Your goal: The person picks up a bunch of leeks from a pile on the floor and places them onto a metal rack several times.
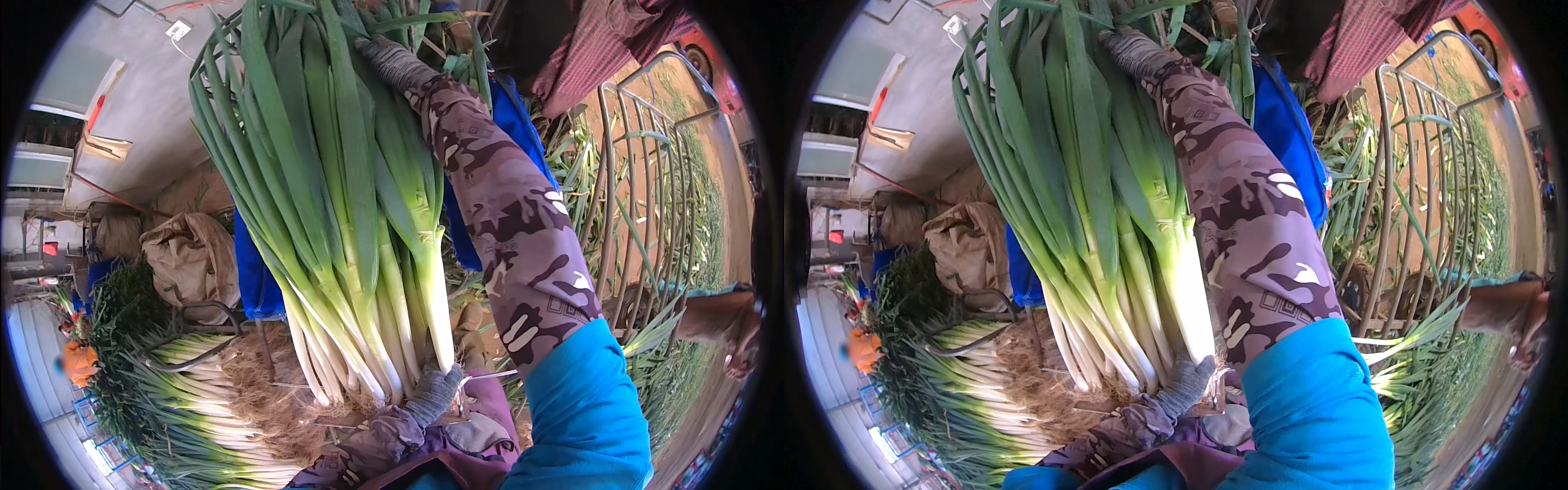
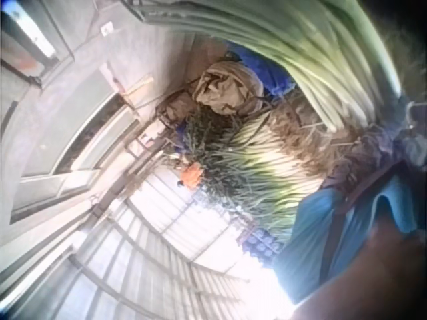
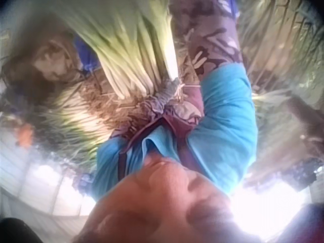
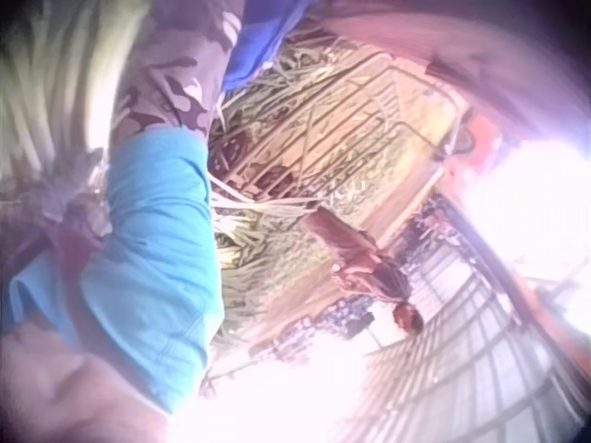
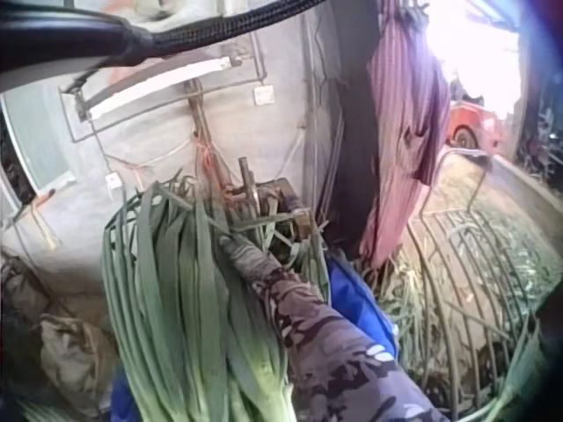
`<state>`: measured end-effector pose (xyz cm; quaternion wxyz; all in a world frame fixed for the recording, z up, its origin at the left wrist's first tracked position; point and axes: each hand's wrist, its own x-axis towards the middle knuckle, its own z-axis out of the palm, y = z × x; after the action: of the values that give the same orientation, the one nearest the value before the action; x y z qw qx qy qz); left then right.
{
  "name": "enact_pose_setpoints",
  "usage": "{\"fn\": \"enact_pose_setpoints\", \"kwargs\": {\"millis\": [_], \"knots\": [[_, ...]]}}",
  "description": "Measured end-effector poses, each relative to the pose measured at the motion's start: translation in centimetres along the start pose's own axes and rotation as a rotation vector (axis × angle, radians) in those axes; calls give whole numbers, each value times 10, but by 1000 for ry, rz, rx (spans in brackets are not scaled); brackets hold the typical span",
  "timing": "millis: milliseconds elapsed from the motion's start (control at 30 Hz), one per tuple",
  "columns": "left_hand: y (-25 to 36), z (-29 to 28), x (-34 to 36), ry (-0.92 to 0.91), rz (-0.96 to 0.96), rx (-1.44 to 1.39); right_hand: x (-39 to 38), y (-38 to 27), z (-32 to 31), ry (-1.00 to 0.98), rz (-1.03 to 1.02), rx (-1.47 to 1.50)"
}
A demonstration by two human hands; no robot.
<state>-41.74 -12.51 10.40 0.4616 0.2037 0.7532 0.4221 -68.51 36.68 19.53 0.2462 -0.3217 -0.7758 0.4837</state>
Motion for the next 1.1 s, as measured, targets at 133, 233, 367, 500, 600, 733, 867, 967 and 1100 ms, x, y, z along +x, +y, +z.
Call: {"fn": "enact_pose_setpoints", "kwargs": {"millis": [133,233,367,500,600,733,867,967,1100], "knots": [[-15,-1,0,-54,41,21,7,-29,-1,-18,-330,-171],[-16,1,0,-39,13,14,14,-41,7,-4,-389,-132],[-20,0,2,-91,-35,4,33,-25,10,-17,-363,-193],[-15,3,7,-113,24,95,31,22,-13,-11,-257,-339],[-20,-2,7,-125,-97,102,-24,10,-18,292,-513,-416],[-8,-1,4,-104,-124,-103,-164,-22,-65,555,-535,-195],[-1,-9,1,-90,-206,-11,-259,1,-23,87,-103,606],[-10,-16,6,-209,-211,-1,-299,-20,29,169,-108,-261],[10,-22,7,-161,-289,29,-289,-20,21,137,-81,-486]]}}
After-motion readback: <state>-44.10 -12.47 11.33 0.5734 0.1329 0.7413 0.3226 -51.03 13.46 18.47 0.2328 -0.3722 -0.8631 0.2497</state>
